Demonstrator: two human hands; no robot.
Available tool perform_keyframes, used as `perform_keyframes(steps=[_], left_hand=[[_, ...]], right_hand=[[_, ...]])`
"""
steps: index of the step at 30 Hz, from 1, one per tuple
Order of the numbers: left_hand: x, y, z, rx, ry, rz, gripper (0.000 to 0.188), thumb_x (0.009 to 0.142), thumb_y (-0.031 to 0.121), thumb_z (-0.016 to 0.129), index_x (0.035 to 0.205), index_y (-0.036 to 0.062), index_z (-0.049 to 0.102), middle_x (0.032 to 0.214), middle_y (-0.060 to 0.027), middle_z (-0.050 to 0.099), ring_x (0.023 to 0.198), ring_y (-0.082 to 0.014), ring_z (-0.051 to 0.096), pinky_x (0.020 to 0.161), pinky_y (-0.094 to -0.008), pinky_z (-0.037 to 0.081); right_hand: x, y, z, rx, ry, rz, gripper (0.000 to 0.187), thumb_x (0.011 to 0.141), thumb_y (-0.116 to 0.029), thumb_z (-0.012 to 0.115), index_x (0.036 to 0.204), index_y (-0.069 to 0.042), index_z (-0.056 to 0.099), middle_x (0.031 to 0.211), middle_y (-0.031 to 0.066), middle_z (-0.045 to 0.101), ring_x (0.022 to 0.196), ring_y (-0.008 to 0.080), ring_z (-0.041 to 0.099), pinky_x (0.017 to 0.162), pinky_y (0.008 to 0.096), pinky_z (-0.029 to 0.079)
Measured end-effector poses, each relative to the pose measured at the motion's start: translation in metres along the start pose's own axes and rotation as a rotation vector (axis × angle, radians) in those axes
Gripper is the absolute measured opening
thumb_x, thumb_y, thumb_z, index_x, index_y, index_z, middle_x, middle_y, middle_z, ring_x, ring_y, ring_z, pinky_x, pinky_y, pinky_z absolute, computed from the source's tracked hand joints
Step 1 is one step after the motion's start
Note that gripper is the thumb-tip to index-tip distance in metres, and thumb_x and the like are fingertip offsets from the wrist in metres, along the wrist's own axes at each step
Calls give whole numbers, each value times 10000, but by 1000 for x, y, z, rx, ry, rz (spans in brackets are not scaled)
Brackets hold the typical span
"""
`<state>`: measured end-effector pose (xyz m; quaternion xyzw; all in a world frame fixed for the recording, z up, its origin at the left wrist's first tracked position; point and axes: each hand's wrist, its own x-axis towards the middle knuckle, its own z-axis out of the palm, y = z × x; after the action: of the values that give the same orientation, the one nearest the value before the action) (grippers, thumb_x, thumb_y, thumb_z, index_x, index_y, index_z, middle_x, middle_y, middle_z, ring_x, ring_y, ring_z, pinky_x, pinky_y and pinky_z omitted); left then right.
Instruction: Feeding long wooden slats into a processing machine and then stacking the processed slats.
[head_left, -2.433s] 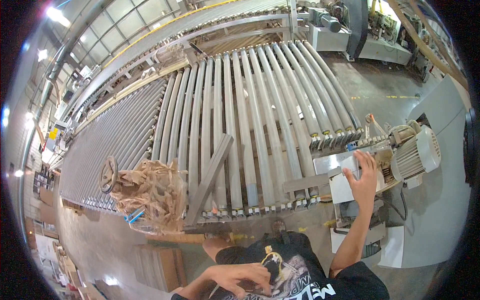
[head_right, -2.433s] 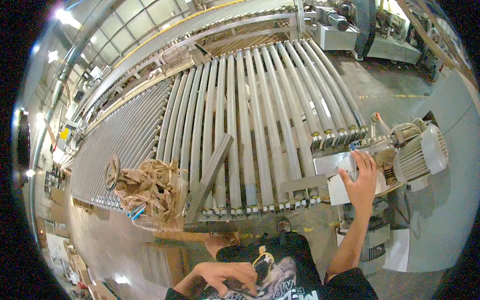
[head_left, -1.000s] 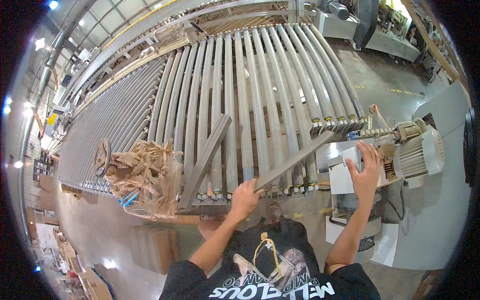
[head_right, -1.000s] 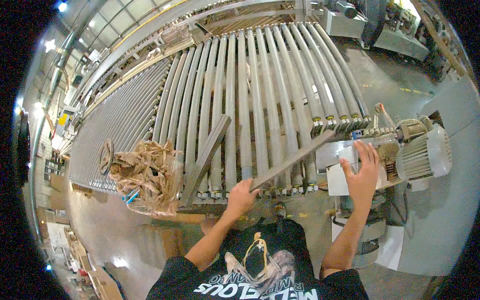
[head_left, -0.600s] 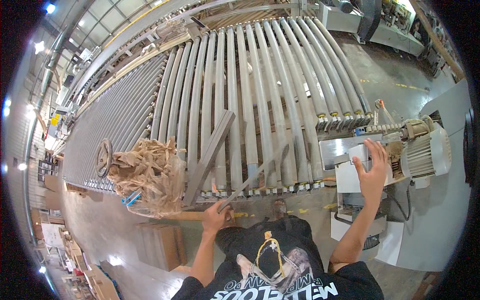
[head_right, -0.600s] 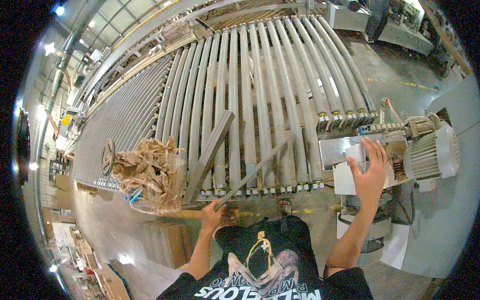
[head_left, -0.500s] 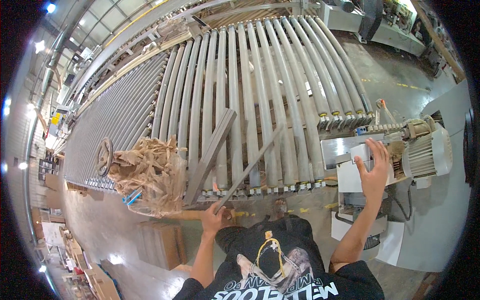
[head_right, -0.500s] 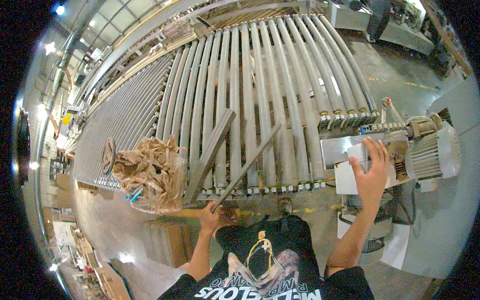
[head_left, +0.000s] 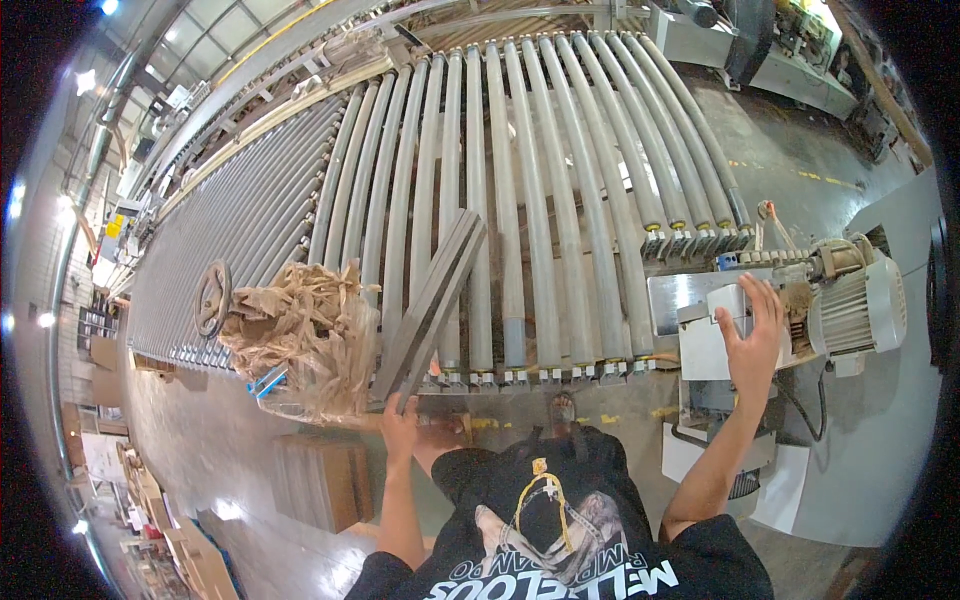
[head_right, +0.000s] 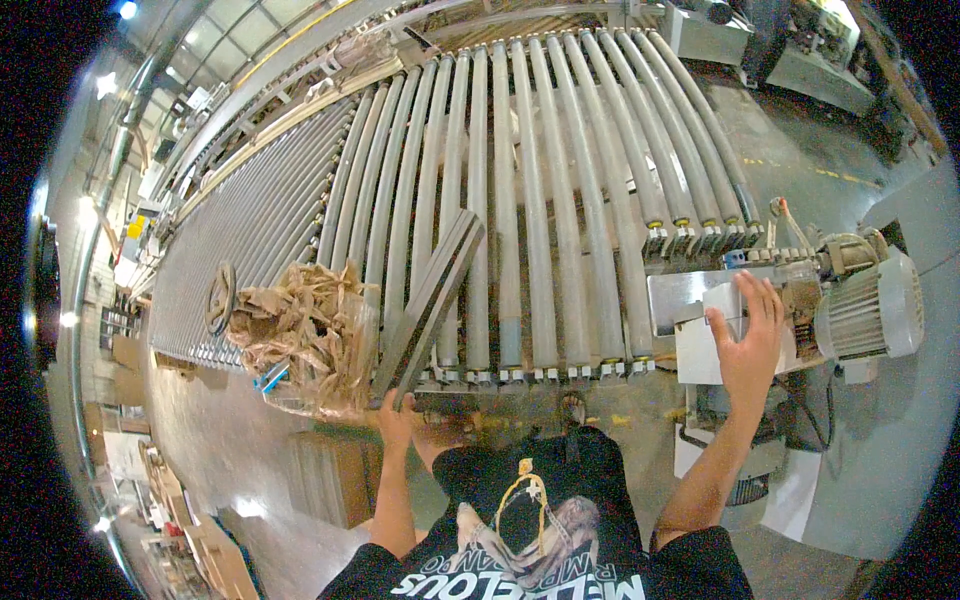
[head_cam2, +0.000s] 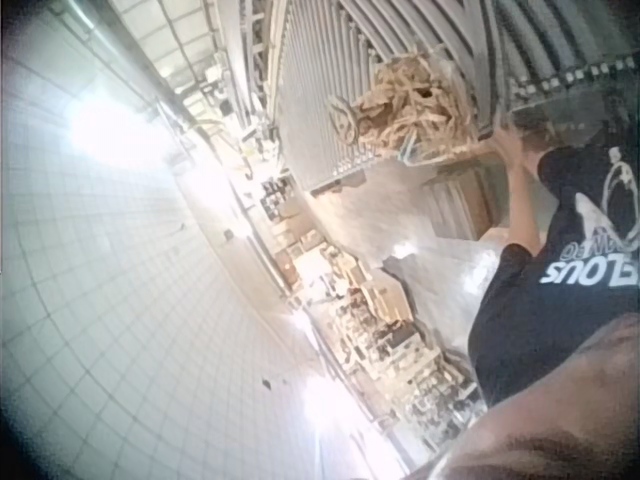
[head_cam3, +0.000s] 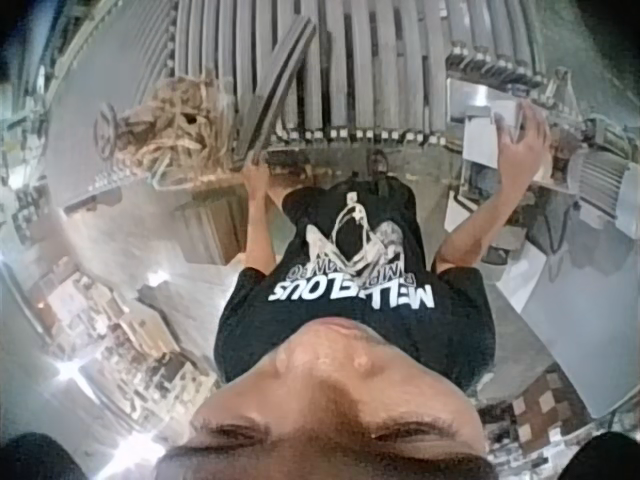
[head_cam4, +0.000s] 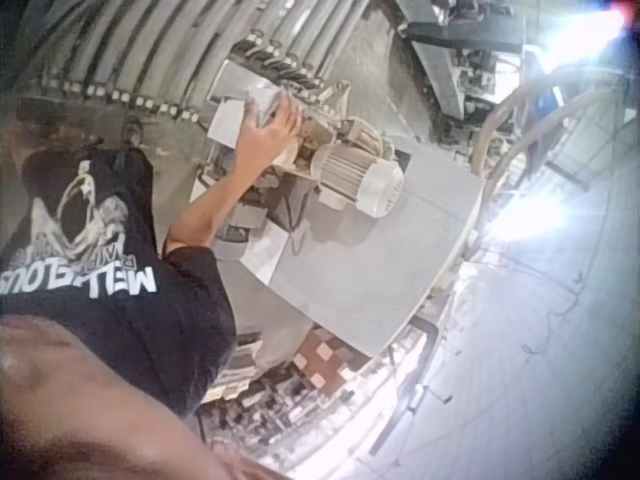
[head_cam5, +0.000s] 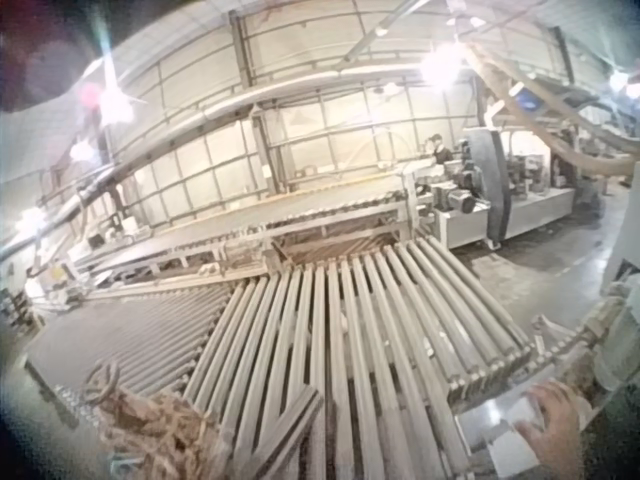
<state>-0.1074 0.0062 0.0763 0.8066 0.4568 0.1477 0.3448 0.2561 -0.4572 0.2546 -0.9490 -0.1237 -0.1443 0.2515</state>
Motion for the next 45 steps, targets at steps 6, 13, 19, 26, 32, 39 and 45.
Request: perform_keyframes(steps=[6, 13, 19, 26, 32, 39, 45], left_hand=[[8, 13, -7, 232, 42, -109, 442, 1002, 417, 763, 1096, -9, 700, 1005, -248, 753, 969, -458, 712, 847, -489, 535], [4, -3, 0, 482, 337, 12, 462, 994, 512, 763, 946, 56, 708, 728, -170, 663, 653, -365, 615, 631, -445, 482], [2, -10, 18, 317, 419, 22, 367, 988, 423, 767, 979, 61, 708, 925, -157, 701, 925, -410, 676, 813, -511, 524], [-13, -35, 30, 358, 462, 67, 527, 1003, 533, 720, 1205, 51, 654, 1201, -187, 673, 1083, -431, 656, 900, -525, 533], [-19, -34, 35, 231, 411, -93, 657, 1007, 555, 703, 1330, -10, 617, 1297, -242, 667, 1178, -476, 637, 961, -547, 520], [-9, -23, 34, 197, 186, -322, 963, 1044, 666, 567, 1510, -172, 468, 1467, -394, 565, 1359, -517, 559, 1131, -553, 474], [1, -49, 40, 175, 235, -259, 872, 1079, 537, 618, 1528, -182, 414, 1133, -287, 756, 984, -379, 754, 830, -496, 593]], right_hand=[[0, 3, 1, -3, -5, -15, 560, 947, -334, 806, 1451, -143, 652, 1557, 49, 599, 1525, 326, 435, 1262, 493, 353], [1, 2, 1, -5, -7, -13, 562, 952, -343, 804, 1456, -147, 650, 1554, 43, 603, 1521, 327, 440, 1262, 489, 355], [1, 7, 4, 4, -1, -34, 551, 959, -345, 804, 1450, -147, 654, 1550, 60, 602, 1522, 331, 437, 1256, 494, 359], [1, 0, 0, 11, -3, -29, 547, 961, -352, 804, 1434, -119, 659, 1527, 70, 617, 1518, 335, 438, 1259, 499, 349], [2, 4, 1, -12, 7, -43, 558, 953, -360, 810, 1430, -113, 661, 1523, 77, 622, 1511, 339, 449, 1262, 498, 342], [1, 0, -1, 0, -4, -18, 559, 951, -361, 809, 1428, -109, 661, 1521, 84, 625, 1503, 345, 456, 1259, 494, 345], [2, 2, 0, 9, 3, -37, 565, 952, -368, 804, 1432, -107, 657, 1526, 84, 622, 1503, 343, 456, 1262, 492, 340]])
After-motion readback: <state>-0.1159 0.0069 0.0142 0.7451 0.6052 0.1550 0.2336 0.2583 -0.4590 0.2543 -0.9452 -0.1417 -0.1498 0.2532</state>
